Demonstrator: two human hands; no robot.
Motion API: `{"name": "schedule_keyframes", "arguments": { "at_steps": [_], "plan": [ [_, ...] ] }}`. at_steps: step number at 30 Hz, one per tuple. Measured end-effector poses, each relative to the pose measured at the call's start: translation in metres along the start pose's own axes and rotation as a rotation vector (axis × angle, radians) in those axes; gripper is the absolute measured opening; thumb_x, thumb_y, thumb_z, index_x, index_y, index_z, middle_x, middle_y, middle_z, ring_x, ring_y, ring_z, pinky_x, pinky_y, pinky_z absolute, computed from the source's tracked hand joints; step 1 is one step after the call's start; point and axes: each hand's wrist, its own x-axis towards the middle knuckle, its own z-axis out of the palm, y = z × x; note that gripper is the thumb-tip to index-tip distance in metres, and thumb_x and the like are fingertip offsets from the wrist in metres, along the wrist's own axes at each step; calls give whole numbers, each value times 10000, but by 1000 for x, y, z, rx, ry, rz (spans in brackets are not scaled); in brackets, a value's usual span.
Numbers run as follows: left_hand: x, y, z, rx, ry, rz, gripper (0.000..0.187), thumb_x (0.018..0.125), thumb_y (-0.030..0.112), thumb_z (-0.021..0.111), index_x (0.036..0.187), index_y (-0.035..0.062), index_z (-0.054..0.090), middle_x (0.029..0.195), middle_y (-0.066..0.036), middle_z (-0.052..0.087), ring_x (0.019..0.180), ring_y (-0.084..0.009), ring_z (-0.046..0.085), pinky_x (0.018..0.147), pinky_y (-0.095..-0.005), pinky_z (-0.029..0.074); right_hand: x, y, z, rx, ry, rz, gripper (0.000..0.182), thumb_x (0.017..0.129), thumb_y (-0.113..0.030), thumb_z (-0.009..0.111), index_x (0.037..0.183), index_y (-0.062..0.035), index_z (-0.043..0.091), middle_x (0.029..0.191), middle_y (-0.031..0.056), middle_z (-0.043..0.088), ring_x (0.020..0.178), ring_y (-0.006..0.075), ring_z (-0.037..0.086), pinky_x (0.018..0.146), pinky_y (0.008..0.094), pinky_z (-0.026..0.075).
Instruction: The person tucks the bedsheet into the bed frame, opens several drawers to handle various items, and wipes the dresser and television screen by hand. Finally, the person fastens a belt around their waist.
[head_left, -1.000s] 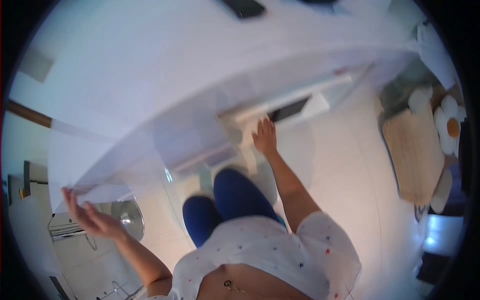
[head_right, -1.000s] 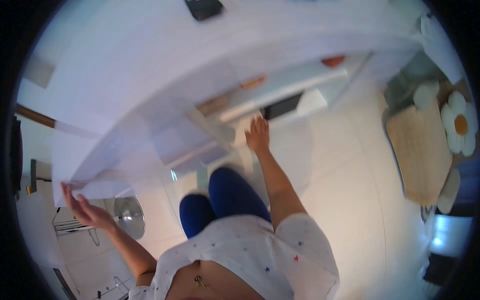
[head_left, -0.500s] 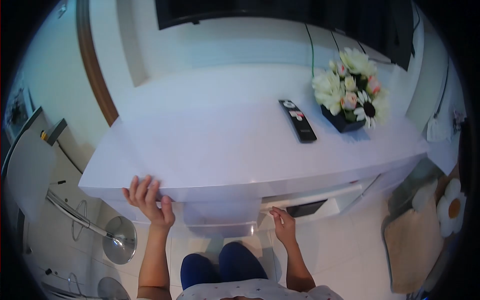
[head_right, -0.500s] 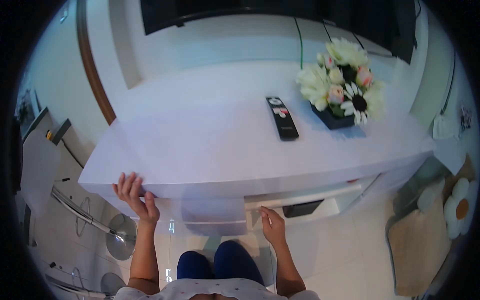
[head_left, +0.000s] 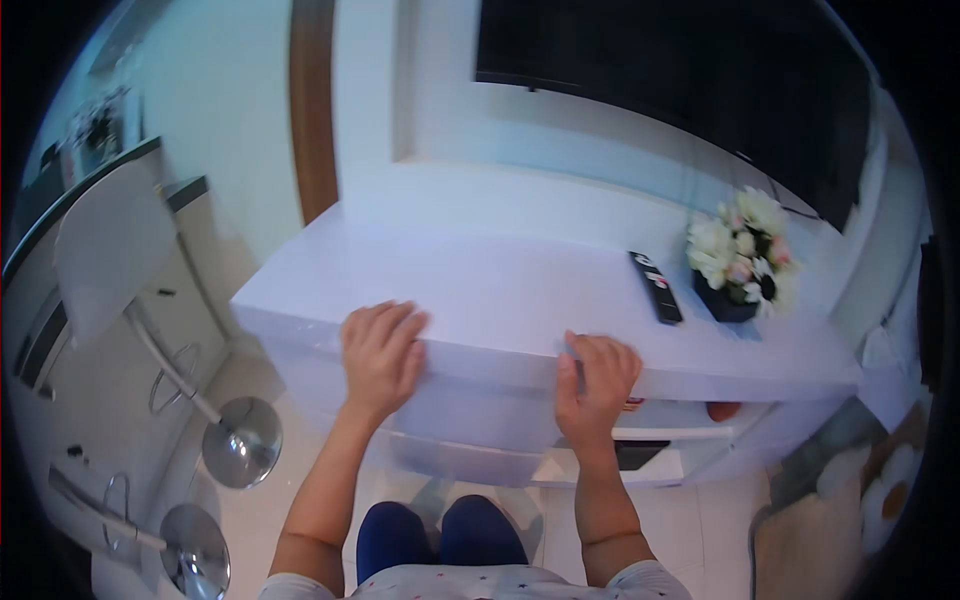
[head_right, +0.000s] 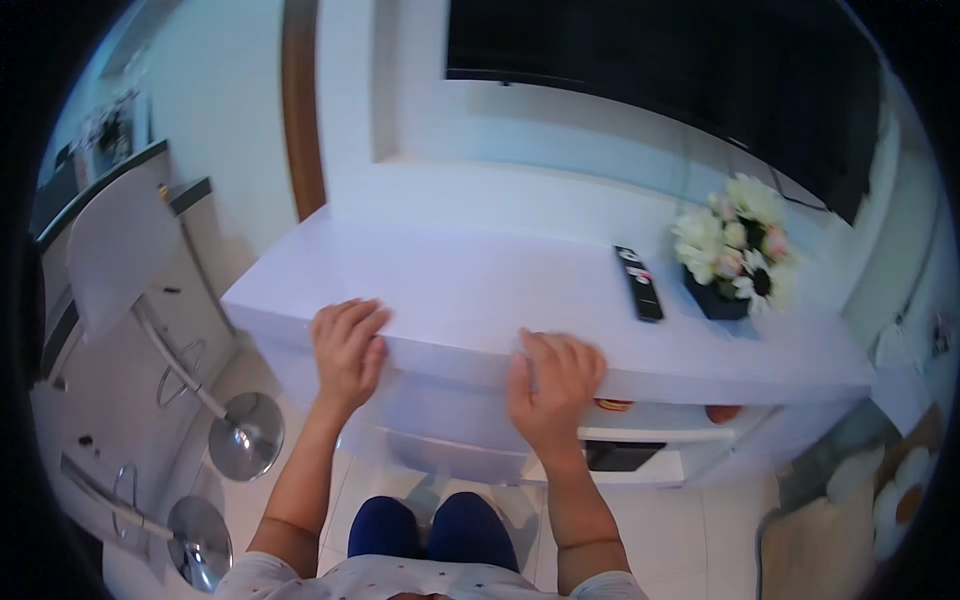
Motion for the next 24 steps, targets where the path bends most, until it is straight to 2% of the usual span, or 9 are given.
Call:
{"name": "schedule_keyframes", "arguments": {
  "at_steps": [3, 5, 13, 20, 24],
  "plan": [
    [-2, -1, -6, -42, -57, -17, 293, 750, 129, 577, 1035, 69, 613, 1075, -105, 577, 1039, -284, 517, 904, -431, 340, -10, -5, 16, -292, -77, -12, 224, 808, -197, 573, 989, -81, 633, 998, 53, 622, 991, 234, 527, 977, 428, 244],
    [-3, -2, -9, -45, -62, -18, 306, 755, 144, 585, 1052, 77, 603, 1083, -101, 573, 1054, -273, 515, 922, -432, 338, -20, 4, 23, -241, -73, -1, 248, 820, -227, 560, 1017, -94, 630, 1058, 41, 618, 1054, 231, 509, 1012, 433, 197],
    [-4, 3, -16, -94, -38, -63, 270, 794, 161, 571, 1051, 83, 591, 1101, -105, 558, 1083, -268, 497, 937, -427, 336, -19, 2, 16, -188, -124, -10, 285, 838, -186, 546, 1089, -71, 618, 1108, 52, 612, 1073, 235, 499, 1006, 422, 212],
    [-7, 2, -12, -135, 8, -75, 254, 803, 185, 558, 1035, 87, 590, 1092, -101, 557, 1070, -263, 492, 946, -439, 334, -19, 6, 16, -163, -135, -54, 267, 876, -182, 517, 1101, -70, 608, 1133, 43, 608, 1079, 200, 500, 1006, 384, 221],
    [-9, -8, 6, -46, 157, -8, 215, 791, 223, 531, 960, 122, 617, 1004, -54, 585, 974, -227, 536, 900, -405, 358, -20, 8, 23, -215, -32, -104, 253, 878, -214, 516, 1071, -90, 625, 1081, 27, 628, 1033, 198, 533, 995, 384, 242]
  ]
}}
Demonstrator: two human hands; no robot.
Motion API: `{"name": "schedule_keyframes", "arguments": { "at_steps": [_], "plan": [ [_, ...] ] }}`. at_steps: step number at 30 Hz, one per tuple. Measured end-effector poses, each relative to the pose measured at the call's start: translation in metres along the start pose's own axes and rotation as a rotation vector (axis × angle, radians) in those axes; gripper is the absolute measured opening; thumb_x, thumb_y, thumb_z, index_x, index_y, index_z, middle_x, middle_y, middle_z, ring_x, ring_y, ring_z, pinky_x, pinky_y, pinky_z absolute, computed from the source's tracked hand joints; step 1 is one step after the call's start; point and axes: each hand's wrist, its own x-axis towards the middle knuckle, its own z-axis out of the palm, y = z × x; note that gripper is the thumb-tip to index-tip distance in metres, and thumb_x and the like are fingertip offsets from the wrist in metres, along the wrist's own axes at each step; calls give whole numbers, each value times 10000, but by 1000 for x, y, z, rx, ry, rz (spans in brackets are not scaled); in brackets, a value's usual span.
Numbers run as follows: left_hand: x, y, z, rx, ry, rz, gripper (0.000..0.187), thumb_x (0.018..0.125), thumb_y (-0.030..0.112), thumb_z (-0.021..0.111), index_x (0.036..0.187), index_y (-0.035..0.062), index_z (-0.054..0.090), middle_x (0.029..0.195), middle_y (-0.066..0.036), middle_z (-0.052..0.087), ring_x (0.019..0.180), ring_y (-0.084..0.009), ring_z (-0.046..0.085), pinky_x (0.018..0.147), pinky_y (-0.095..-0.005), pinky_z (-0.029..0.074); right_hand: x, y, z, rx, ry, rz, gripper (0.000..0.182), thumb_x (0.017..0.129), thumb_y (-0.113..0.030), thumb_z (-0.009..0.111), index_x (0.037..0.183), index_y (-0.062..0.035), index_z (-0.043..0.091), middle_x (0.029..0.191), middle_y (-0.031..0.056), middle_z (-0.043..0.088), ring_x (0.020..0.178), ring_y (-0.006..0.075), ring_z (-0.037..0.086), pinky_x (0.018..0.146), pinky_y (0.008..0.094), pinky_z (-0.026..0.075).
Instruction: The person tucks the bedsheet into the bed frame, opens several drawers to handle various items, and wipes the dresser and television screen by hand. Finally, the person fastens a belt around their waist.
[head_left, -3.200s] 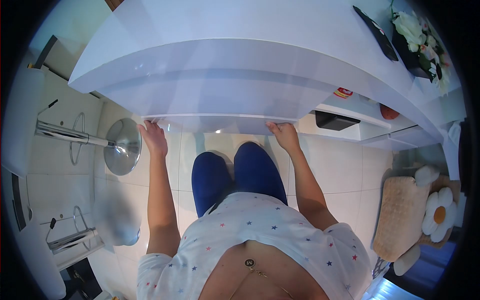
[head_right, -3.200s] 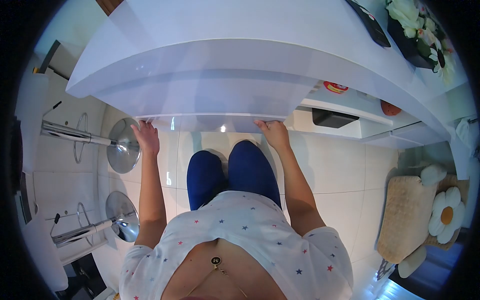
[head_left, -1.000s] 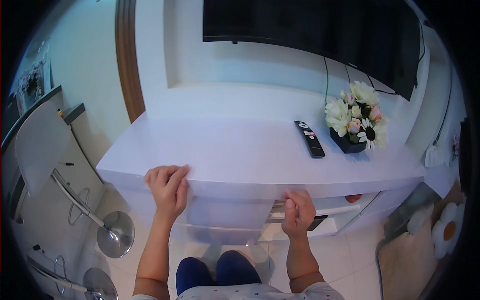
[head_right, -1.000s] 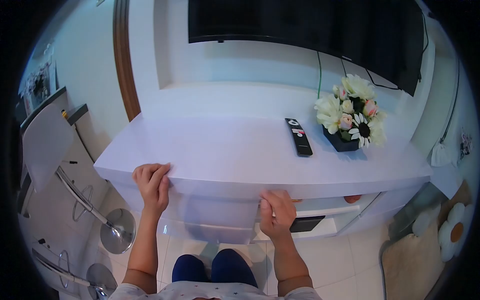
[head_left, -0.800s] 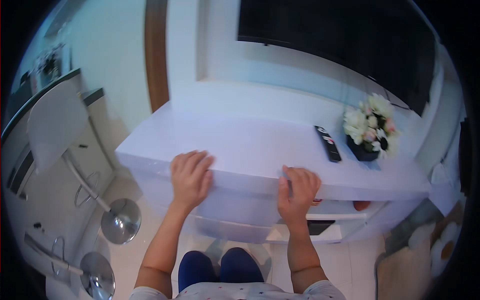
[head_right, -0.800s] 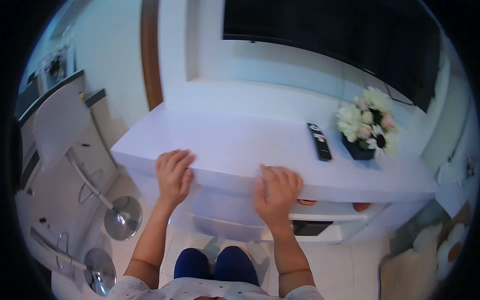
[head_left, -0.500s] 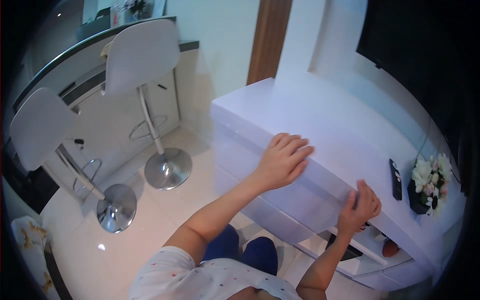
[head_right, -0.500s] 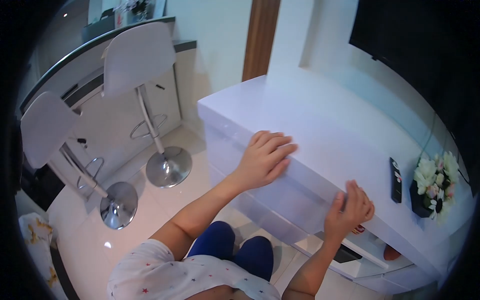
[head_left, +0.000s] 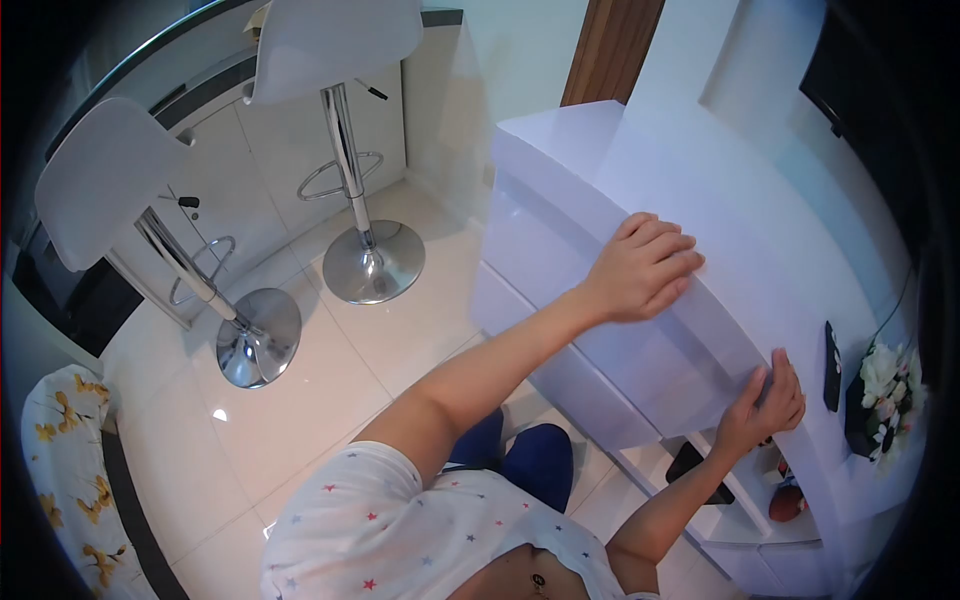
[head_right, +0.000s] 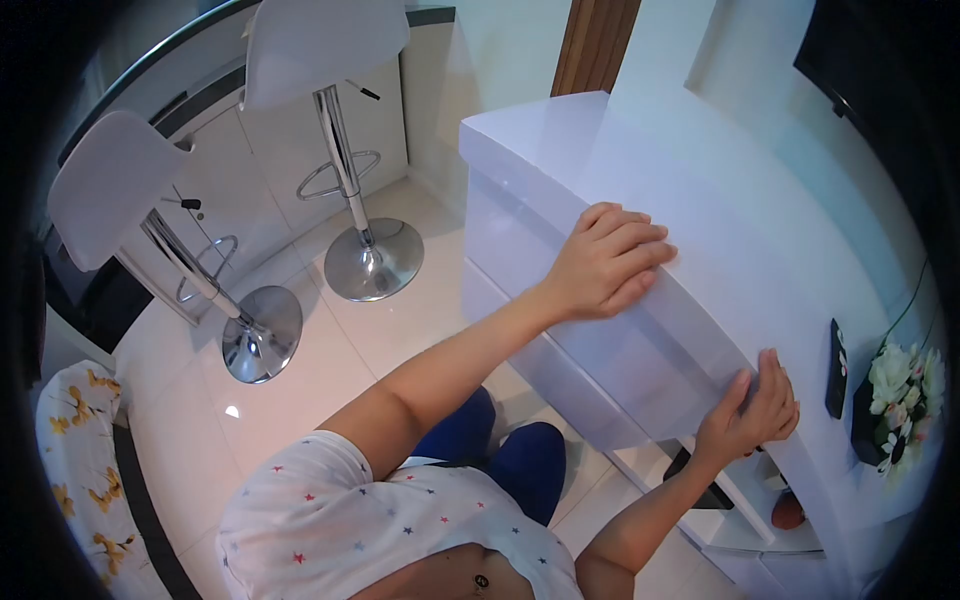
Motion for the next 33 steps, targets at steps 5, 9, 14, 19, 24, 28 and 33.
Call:
{"name": "schedule_keyframes", "arguments": {
  "at_steps": [5, 9, 14, 19, 24, 28, 33],
  "plan": [
    [-4, -12, 23, 174, 214, 145, 195, 767, 262, 502, 877, 169, 632, 902, -2, 600, 840, -186, 570, 828, -352, 374, -7, 8, 27, -156, 235, -40, 234, 868, -277, 503, 993, -144, 650, 1011, -21, 646, 964, 182, 569, 962, 388, 288],
    [-8, -15, 25, 195, 187, 183, 212, 782, 276, 481, 881, 164, 631, 915, -5, 605, 845, -186, 569, 814, -354, 374, -3, 5, 28, -204, 266, -63, 224, 857, -287, 480, 943, -170, 649, 963, -41, 642, 931, 163, 572, 936, 388, 309],
    [-5, -16, 28, 208, 156, 187, 210, 787, 267, 485, 893, 158, 631, 940, -4, 609, 870, -192, 567, 821, -370, 362, -4, 7, 27, -204, 181, -60, 268, 832, -288, 479, 1017, -158, 622, 1007, -17, 617, 979, 184, 543, 933, 418, 313],
    [-9, -12, 29, 166, 54, 116, 239, 779, 231, 510, 968, 150, 632, 1018, -27, 603, 976, -200, 541, 887, -392, 330, -6, 9, 21, -157, 146, 1, 370, 791, -293, 510, 1109, -121, 590, 1059, 42, 586, 1034, 223, 508, 948, 452, 311],
    [-4, 6, 13, 43, -47, -38, 203, 812, 159, 519, 983, 119, 620, 1056, -37, 595, 1039, -227, 514, 990, -423, 274, -3, 3, 11, 17, 94, 53, 300, 777, -237, 572, 1037, -88, 579, 1039, 67, 586, 1018, 249, 509, 956, 461, 304],
    [-1, 14, 9, 16, -105, -102, 212, 854, 158, 503, 1024, 111, 620, 1073, -54, 598, 1073, -240, 504, 1007, -430, 262, -3, 1, 8, 83, 94, 86, 272, 782, -217, 573, 1009, -66, 571, 1026, 94, 579, 1016, 264, 505, 964, 480, 295],
    [6, 14, -9, -43, -233, -95, 237, 871, 152, 501, 1067, 96, 621, 1125, -67, 594, 1093, -248, 499, 996, -386, 281, -1, -8, -4, 124, 53, 141, 279, 784, -194, 559, 1017, -42, 564, 1046, 114, 561, 1049, 283, 481, 991, 492, 273]
  ]
}}
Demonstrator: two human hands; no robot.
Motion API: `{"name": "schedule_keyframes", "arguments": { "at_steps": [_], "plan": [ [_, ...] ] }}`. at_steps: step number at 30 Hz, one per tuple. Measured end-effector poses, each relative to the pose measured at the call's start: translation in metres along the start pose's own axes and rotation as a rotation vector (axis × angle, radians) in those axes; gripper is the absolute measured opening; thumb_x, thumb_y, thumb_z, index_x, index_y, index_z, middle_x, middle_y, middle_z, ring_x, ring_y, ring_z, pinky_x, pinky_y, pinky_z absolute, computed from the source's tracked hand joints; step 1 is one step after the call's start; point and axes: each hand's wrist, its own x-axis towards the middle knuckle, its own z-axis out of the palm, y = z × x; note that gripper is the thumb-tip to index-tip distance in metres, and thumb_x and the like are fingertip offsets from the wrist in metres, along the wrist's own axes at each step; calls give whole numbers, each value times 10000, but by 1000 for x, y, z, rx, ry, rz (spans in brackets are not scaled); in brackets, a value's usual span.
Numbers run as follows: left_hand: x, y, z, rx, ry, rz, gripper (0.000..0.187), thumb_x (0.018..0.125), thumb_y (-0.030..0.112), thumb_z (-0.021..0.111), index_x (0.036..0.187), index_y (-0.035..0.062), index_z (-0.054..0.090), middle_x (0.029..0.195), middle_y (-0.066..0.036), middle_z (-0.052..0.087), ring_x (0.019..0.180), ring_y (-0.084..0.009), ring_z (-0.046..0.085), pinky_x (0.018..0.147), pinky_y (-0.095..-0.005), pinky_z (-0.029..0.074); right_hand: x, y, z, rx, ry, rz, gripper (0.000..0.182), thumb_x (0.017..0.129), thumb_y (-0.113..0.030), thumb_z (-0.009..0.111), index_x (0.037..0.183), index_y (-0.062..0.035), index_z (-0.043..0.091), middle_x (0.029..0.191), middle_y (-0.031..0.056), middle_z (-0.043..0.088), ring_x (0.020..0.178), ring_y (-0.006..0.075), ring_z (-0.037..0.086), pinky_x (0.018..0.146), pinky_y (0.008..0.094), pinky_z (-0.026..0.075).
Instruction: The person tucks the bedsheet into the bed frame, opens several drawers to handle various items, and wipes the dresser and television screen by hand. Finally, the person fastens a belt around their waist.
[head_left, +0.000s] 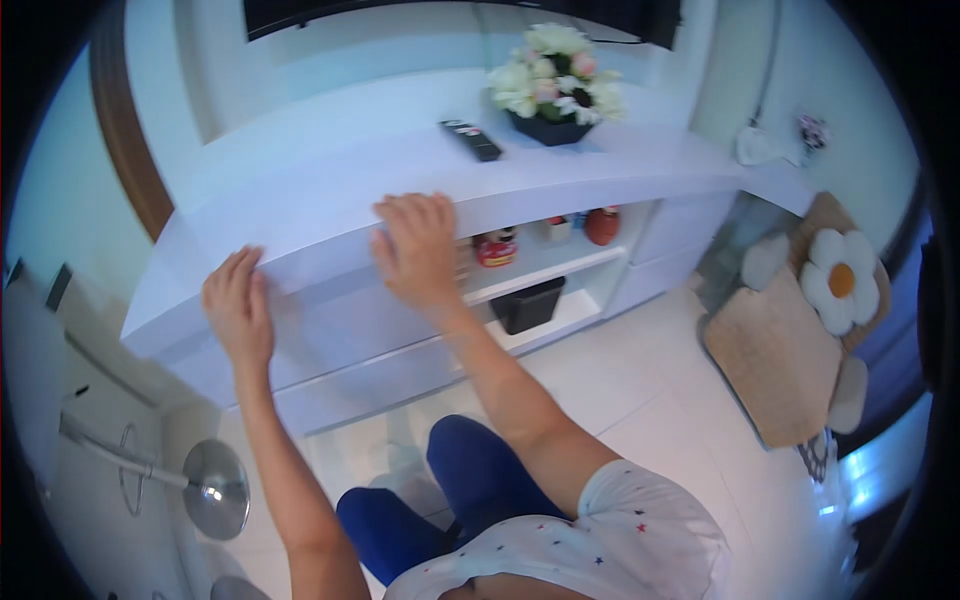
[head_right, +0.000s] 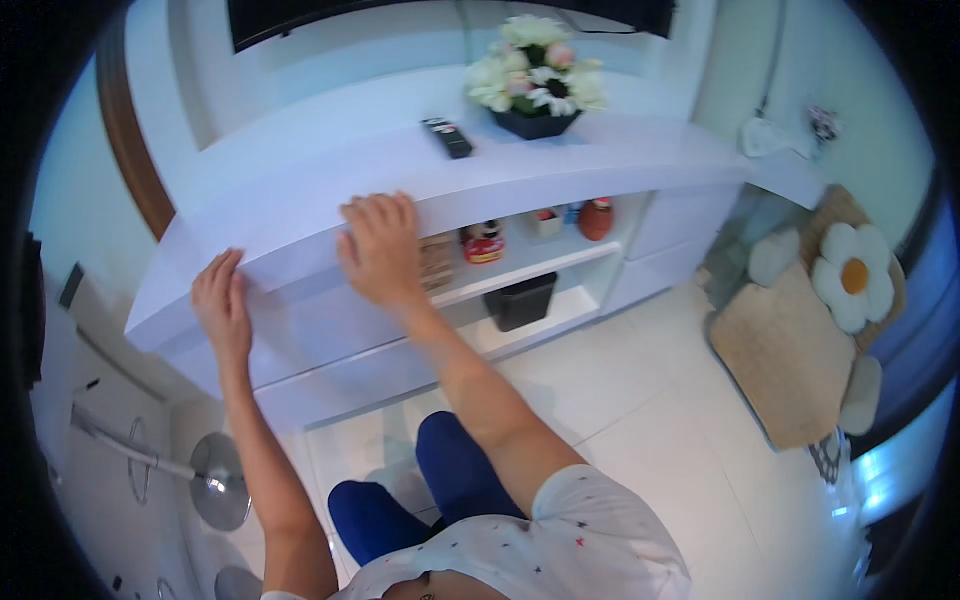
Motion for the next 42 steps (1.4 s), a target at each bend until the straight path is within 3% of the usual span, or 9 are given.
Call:
{"name": "schedule_keyframes", "arguments": {
  "at_steps": [8, 14, 26, 42],
  "plan": [
    [-2, 3, -4, 45, -18, 1, 259, 887, 130, 488, 1111, 75, 607, 1169, -80, 577, 1103, -244, 492, 993, -367, 300, 3, -10, -11, 54, -19, 39, 290, 783, -179, 549, 1024, -18, 553, 1059, 130, 551, 1066, 288, 462, 1016, 477, 249],
    [-4, 1, -3, 43, -13, 5, 277, 870, 120, 495, 1126, 76, 590, 1173, -92, 570, 1143, -264, 476, 1037, -424, 262, 1, -10, -17, 51, -65, 17, 315, 799, -184, 540, 1063, -12, 538, 1092, 133, 541, 1098, 285, 446, 1036, 472, 231],
    [-5, -1, -6, 26, -29, 15, 289, 860, 109, 485, 1131, 50, 568, 1180, -120, 555, 1160, -296, 460, 1044, -456, 250, 4, -13, -23, 15, -109, 0, 336, 801, -182, 541, 1088, -8, 524, 1133, 138, 526, 1121, 288, 432, 1044, 471, 226],
    [-6, 3, -14, -36, 5, 16, 309, 828, 94, 525, 1128, 35, 568, 1186, -124, 546, 1151, -294, 450, 1038, -423, 266, 3, -21, -22, -13, -114, 8, 354, 794, -171, 549, 1107, -10, 515, 1148, 129, 516, 1140, 287, 422, 1058, 468, 210]
  ]
}}
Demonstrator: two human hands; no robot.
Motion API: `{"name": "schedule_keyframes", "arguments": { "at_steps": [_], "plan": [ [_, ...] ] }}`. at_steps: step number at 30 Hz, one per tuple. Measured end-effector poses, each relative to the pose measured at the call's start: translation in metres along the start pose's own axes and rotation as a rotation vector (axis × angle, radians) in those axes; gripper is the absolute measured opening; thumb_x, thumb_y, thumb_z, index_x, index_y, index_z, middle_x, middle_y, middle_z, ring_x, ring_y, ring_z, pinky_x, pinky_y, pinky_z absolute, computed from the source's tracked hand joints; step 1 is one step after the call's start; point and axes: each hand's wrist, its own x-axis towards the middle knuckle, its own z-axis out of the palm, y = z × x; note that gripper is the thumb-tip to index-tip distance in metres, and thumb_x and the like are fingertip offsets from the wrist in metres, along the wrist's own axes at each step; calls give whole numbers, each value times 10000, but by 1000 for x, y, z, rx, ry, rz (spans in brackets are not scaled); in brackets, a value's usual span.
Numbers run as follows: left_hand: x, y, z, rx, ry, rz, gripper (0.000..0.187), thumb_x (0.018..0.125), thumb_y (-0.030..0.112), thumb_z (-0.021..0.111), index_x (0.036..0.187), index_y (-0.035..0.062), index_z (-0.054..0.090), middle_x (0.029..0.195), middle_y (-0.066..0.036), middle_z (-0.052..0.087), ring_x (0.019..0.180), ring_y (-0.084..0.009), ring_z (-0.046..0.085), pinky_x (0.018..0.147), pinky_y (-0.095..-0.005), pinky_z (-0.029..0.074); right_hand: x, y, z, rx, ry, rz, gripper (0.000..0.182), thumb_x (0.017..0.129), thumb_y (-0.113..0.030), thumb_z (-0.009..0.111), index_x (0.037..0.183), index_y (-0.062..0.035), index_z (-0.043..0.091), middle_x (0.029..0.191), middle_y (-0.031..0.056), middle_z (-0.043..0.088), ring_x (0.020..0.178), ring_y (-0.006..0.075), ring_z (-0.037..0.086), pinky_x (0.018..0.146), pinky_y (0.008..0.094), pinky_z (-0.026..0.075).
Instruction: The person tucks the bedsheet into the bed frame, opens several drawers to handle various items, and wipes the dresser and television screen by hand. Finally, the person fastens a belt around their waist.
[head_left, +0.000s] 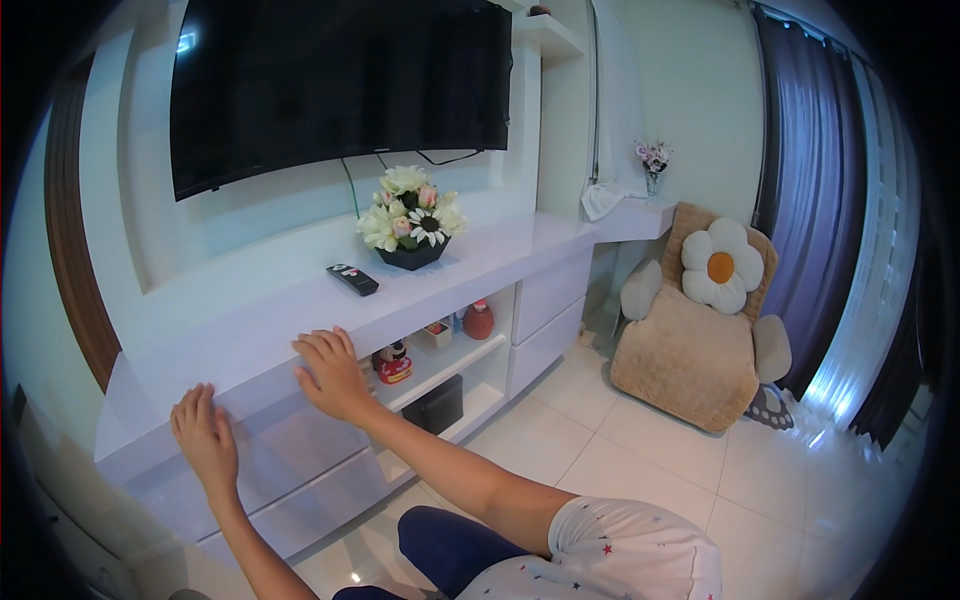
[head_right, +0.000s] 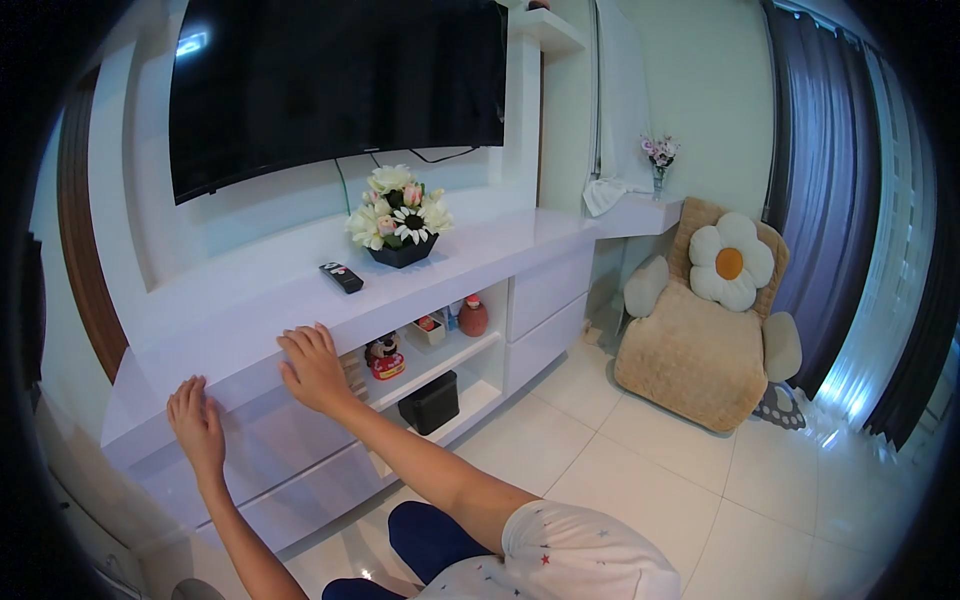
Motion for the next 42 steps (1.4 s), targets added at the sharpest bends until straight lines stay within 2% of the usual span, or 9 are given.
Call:
{"name": "schedule_keyframes", "arguments": {
  "at_steps": [4, 13, 24, 34, 42],
  "plan": [
    [-1, -4, 4, 20, -15, 12, 309, 845, 119, 510, 1140, 41, 560, 1193, -124, 544, 1163, -295, 451, 1043, -439, 258, -1, -1, -4, 28, -2, 12, 360, 790, -168, 549, 1109, -5, 515, 1140, 132, 517, 1145, 287, 416, 1060, 473, 202],
    [-2, -20, 15, 62, -47, 87, 312, 890, 157, 490, 1179, 55, 546, 1217, -108, 540, 1176, -280, 449, 1031, -427, 264, -3, 3, -14, 97, -111, 12, 621, 642, -222, 688, 1173, 0, 455, 1191, 152, 457, 1193, 307, 360, 1090, 486, 148],
    [-1, -20, 14, 95, -63, 94, 311, 905, 164, 478, 1184, 50, 553, 1216, -105, 547, 1165, -286, 458, 1009, -402, 296, -6, 6, -7, 107, -18, 13, 618, 605, -222, 713, 1134, -10, 473, 1165, 150, 468, 1177, 308, 367, 1085, 484, 162],
    [0, -25, 15, 116, -97, 99, 317, 914, 185, 468, 1198, 63, 543, 1231, -102, 542, 1176, -278, 460, 1015, -404, 285, -7, 7, -6, 99, 42, -9, 628, 558, -208, 740, 1096, -2, 489, 1125, 147, 479, 1150, 304, 388, 1085, 484, 177],
    [0, -29, 16, 116, -122, 103, 326, 924, 217, 461, 1210, 80, 537, 1239, -102, 538, 1173, -280, 466, 1022, -421, 270, -8, 12, -2, 103, 34, -1, 633, 563, -226, 743, 1101, -10, 490, 1126, 134, 483, 1146, 297, 389, 1082, 477, 181]
  ]
}}
